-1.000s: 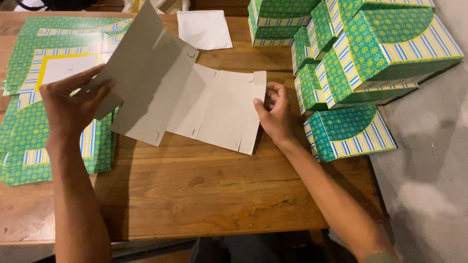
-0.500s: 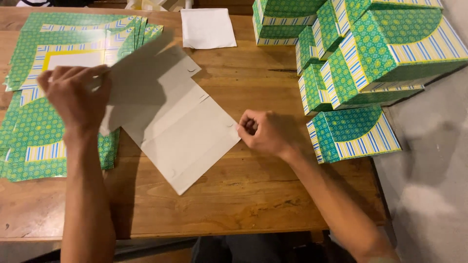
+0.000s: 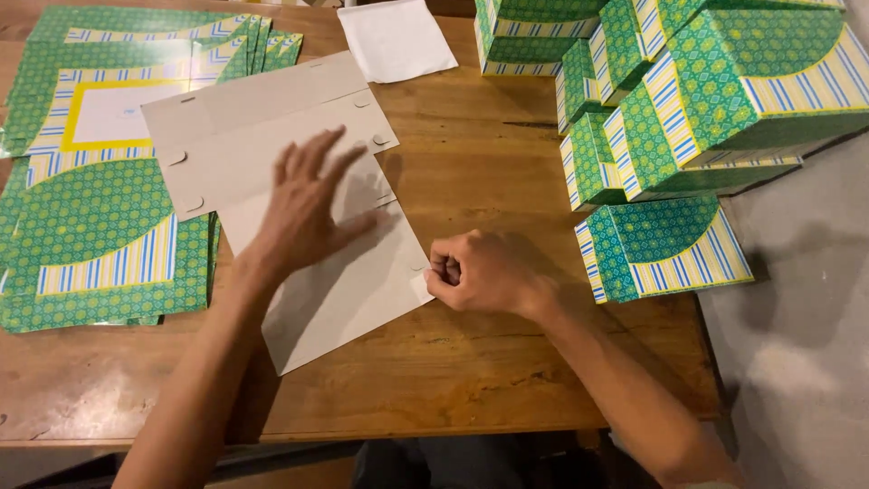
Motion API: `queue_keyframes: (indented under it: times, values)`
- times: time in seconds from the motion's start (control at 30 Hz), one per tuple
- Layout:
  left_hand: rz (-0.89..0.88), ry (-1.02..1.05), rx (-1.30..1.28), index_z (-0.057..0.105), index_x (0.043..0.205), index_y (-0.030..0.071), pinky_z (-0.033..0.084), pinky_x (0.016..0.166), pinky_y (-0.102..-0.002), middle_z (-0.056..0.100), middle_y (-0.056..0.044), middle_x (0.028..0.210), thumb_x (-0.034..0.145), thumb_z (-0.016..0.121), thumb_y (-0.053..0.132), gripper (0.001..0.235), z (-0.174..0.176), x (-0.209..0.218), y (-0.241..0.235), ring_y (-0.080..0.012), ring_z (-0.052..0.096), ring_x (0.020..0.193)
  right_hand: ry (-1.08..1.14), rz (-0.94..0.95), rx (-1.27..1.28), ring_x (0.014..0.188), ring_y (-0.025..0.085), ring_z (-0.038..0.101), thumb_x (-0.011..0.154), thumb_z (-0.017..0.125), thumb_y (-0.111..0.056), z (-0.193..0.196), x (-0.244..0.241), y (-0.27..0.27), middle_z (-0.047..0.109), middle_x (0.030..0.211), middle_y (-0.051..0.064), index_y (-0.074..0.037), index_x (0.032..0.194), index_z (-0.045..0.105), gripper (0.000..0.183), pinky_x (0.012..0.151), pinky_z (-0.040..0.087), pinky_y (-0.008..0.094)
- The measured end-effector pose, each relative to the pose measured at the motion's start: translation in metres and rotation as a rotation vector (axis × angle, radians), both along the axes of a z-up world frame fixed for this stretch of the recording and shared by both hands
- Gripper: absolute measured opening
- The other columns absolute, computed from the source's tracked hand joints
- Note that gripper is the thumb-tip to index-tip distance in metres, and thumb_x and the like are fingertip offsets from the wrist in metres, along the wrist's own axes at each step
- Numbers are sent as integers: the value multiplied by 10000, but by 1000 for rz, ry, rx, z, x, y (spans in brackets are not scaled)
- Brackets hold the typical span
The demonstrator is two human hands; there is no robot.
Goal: The person assembles small cardboard boxes by folding pre-cut white cardboard pieces and attaching green patterned paper strips to the edges. They fold flaps, align edges, and press the paper strips onto the cardboard to form the box structure.
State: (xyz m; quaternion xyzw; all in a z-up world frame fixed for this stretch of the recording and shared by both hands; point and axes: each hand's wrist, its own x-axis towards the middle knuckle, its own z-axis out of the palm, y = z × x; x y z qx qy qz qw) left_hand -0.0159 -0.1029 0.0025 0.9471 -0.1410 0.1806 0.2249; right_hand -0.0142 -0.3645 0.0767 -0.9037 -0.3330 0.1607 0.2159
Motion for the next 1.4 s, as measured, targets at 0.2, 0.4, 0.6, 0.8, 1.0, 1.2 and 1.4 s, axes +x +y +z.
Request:
queue_keyframes:
  times: [0.2,0.4,0.6,0.8,1.0,1.2,1.4]
  values:
    - [-43,266,-12,423,1547,199,49,1231,-637,324,-248,1630,810,633,717,925,-2,-5,-14,-454,255,1528,111,82,108,545,182,627,852,648,-222,-21,3,1,653,551,8,-141,654,630,215,536,507,297]
    - [-46,249,56,400,1564,219,9,1217,-646,295,-233,1645,829,568,764,930,-14,-2,-9,-434,215,1543,166,78,198,575,156,612,920,618,-264,15,-4,0,659,587,20,-136,700,629,255,536,500,291]
    - [-174,305,2,454,1541,185,-5,1215,-641,340,-254,1623,767,619,751,973,-1,-10,-15,-455,222,1537,139,137,256,639,97,584,927,596,-240,-14,-1,-3,658,646,-37,-178,713,609,224,556,484,254]
    - [-227,420,-42,339,1604,226,-110,1200,-634,161,-204,1699,706,593,844,1119,-10,-5,-9,-451,58,1559,-192,283,326,1060,210,631,816,799,-335,-28,-1,1,678,1153,-32,-224,910,693,180,910,488,341]
    - [-287,475,-37,349,1594,191,-113,1189,-655,134,-226,1697,566,716,858,1279,1,-7,-4,-470,36,1551,-192,232,237,1417,307,444,768,845,-445,-39,0,3,514,1433,36,-210,1027,601,426,1173,296,531]
    - [-307,478,48,234,1636,196,-146,1167,-665,75,-245,1699,491,827,832,1438,-4,-5,-4,-470,-21,1554,-77,264,159,1533,392,216,812,793,-508,-41,0,9,312,1624,151,-167,1378,516,717,1221,72,645]
    - [-263,502,105,165,1648,199,-163,1154,-672,57,-246,1701,482,830,858,1495,-2,-10,-7,-455,-42,1557,-14,298,131,1551,401,137,805,778,-563,-36,1,9,238,1658,196,-135,1487,434,876,1215,-25,648]
